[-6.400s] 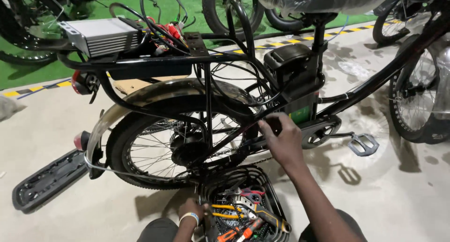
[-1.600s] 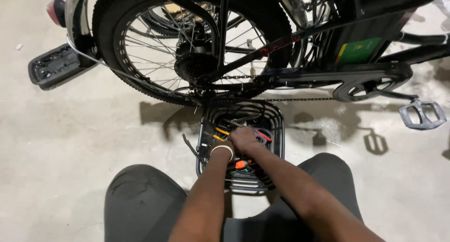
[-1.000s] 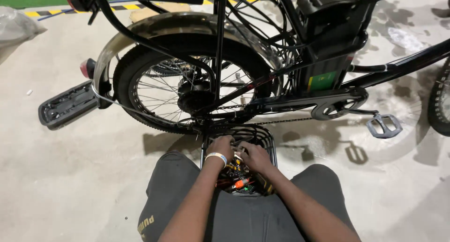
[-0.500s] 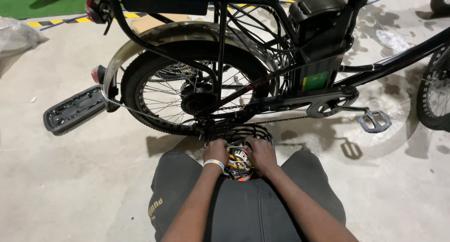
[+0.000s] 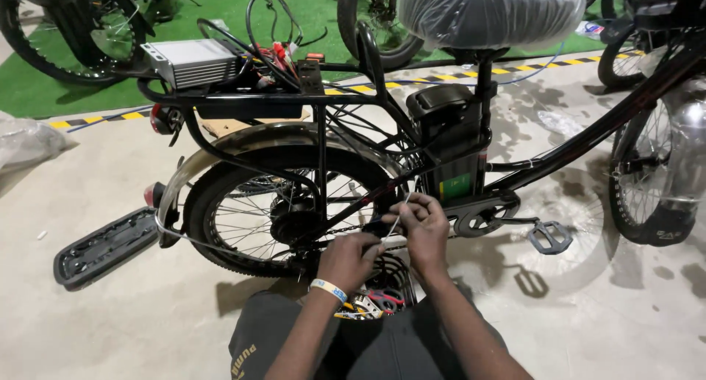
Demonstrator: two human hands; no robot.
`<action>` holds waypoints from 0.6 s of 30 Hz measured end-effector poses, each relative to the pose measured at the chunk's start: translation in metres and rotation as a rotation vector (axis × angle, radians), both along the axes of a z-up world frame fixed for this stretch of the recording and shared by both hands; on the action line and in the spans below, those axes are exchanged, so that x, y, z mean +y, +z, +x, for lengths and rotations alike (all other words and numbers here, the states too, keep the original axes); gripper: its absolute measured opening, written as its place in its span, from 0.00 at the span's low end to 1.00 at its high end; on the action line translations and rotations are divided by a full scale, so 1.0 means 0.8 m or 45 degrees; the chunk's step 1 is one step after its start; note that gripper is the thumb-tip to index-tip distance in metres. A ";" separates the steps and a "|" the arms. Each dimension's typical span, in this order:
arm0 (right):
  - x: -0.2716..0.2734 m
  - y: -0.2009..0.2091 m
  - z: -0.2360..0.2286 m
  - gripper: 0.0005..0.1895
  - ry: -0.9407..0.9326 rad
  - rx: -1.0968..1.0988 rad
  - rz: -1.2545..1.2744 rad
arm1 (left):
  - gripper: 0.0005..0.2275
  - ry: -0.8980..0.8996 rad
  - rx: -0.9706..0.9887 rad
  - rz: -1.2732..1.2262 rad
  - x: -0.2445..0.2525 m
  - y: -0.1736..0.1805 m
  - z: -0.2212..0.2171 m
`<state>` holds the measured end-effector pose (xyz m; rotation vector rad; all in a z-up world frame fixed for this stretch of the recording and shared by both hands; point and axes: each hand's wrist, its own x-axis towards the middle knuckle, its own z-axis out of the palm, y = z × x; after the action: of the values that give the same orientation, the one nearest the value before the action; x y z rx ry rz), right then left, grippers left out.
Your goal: The person assembles an electric bicycle by connecting wires and securing components near the rear wheel and battery. They use zip ties and pliers to organize and fasten the wiring harness.
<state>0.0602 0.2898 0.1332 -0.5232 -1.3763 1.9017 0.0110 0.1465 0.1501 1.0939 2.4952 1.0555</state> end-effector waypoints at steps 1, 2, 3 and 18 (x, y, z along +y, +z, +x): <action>0.012 0.007 -0.002 0.13 -0.001 0.004 0.003 | 0.10 -0.001 0.004 0.003 0.006 0.011 -0.009; 0.023 0.013 -0.004 0.10 -0.067 0.028 0.144 | 0.10 -0.002 0.159 0.078 0.012 0.021 -0.019; 0.033 0.018 -0.006 0.08 -0.128 0.048 0.281 | 0.11 0.003 0.310 0.149 0.016 0.030 -0.027; 0.131 0.153 -0.085 0.19 0.256 -0.416 1.193 | 0.09 0.575 -0.970 1.470 0.157 0.063 -0.121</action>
<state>-0.0078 0.3943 0.2559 -0.2174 -2.3775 1.1115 -0.0859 0.2721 0.2007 0.1046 1.4227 2.5560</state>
